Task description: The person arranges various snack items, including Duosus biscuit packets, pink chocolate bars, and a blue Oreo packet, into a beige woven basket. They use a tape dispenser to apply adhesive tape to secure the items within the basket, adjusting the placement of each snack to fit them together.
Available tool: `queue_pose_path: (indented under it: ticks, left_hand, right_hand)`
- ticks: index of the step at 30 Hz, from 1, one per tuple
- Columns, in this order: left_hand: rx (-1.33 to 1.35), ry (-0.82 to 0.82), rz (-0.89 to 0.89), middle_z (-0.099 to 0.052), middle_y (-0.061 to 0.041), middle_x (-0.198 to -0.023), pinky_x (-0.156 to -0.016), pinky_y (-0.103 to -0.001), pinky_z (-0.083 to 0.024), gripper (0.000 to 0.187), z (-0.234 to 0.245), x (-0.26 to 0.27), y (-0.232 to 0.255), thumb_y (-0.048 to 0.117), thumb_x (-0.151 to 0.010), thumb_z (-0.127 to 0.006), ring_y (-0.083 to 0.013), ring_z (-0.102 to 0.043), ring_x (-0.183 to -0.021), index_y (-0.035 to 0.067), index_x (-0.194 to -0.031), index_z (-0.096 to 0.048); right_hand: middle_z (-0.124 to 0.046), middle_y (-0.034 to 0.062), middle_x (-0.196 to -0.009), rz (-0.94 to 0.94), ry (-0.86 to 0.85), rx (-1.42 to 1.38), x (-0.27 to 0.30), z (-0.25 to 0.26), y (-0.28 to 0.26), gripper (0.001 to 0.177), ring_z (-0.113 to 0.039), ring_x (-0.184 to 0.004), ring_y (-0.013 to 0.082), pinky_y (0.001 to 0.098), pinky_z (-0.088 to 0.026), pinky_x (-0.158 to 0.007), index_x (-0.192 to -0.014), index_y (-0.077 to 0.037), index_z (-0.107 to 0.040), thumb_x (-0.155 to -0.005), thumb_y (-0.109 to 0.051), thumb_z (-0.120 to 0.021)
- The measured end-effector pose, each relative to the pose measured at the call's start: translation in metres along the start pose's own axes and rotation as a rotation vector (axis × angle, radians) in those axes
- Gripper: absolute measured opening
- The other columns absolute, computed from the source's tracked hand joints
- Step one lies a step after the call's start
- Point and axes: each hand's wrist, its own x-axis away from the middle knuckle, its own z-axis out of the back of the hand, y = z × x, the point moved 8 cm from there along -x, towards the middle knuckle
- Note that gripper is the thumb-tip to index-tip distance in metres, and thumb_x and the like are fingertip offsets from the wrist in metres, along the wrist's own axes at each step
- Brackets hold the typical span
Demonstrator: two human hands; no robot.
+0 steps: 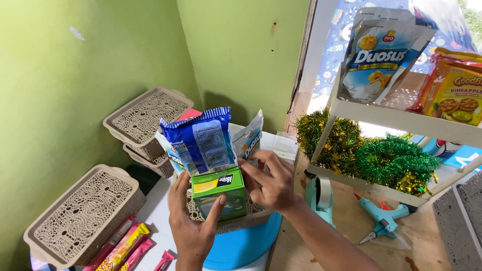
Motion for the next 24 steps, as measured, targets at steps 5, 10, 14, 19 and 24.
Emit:
queue_pose_path:
  ticks: [5,10,14,19,24]
  left_hand:
    - [0.016,-0.032,0.106,-0.051,-0.015,-0.151,-0.099,-0.046,-0.052,0.081,0.000,0.000,-0.007,0.040,-0.077,-0.079,-0.0298,-0.049,-0.141,0.010,-0.147,-0.050]
    - [0.001,-0.022,0.052,-0.052,-0.017,-0.150,-0.105,-0.047,-0.050,0.080,-0.002,-0.001,-0.005,0.041,-0.079,-0.077,-0.0315,-0.046,-0.144,0.008,-0.147,-0.050]
    - [-0.001,-0.019,0.048,-0.052,-0.016,-0.150,-0.105,-0.046,-0.049,0.079,-0.001,0.000,-0.005,0.039,-0.080,-0.078,-0.0310,-0.046,-0.144,0.008,-0.147,-0.050]
    - [0.012,-0.025,0.070,-0.052,-0.016,-0.151,-0.106,-0.046,-0.048,0.080,-0.001,-0.001,-0.006,0.038,-0.079,-0.078,-0.0306,-0.045,-0.145,0.009,-0.148,-0.049]
    - [0.015,-0.020,0.102,-0.051,-0.015,-0.152,-0.100,-0.045,-0.051,0.081,-0.002,0.000,-0.007,0.040,-0.078,-0.078,-0.0291,-0.046,-0.144,0.010,-0.148,-0.049]
  right_hand:
    - [-0.069,0.0241,-0.116,0.111,0.004,0.015,-0.003,0.003,-0.020,0.035,-0.075,-0.091,0.0341,0.0441,-0.064,-0.078,-0.117,0.008,-0.070,-0.097,-0.005,-0.044]
    - [-0.070,0.0223,-0.125,0.046,-0.046,0.048,0.014,-0.005,-0.023,0.038,-0.075,-0.103,0.0351,0.0437,-0.061,-0.083,-0.133,0.004,-0.062,-0.105,-0.012,-0.042]
    - [-0.063,0.0207,-0.137,-0.100,-0.084,-0.051,0.036,-0.016,-0.011,0.041,-0.064,-0.103,0.0340,0.0446,-0.055,-0.082,-0.146,-0.003,-0.054,-0.106,-0.009,-0.046]
    - [-0.061,0.0164,-0.141,-0.258,-0.111,-0.281,0.029,-0.010,-0.007,0.054,-0.059,-0.115,0.0308,0.0434,-0.045,-0.093,-0.149,-0.011,-0.053,-0.098,0.005,-0.047]
    - [-0.055,0.0138,-0.142,-0.492,-0.144,-0.540,0.039,-0.015,-0.003,0.059,-0.053,-0.133,0.0292,0.0405,-0.054,-0.107,-0.147,-0.015,-0.056,-0.096,0.013,-0.047]
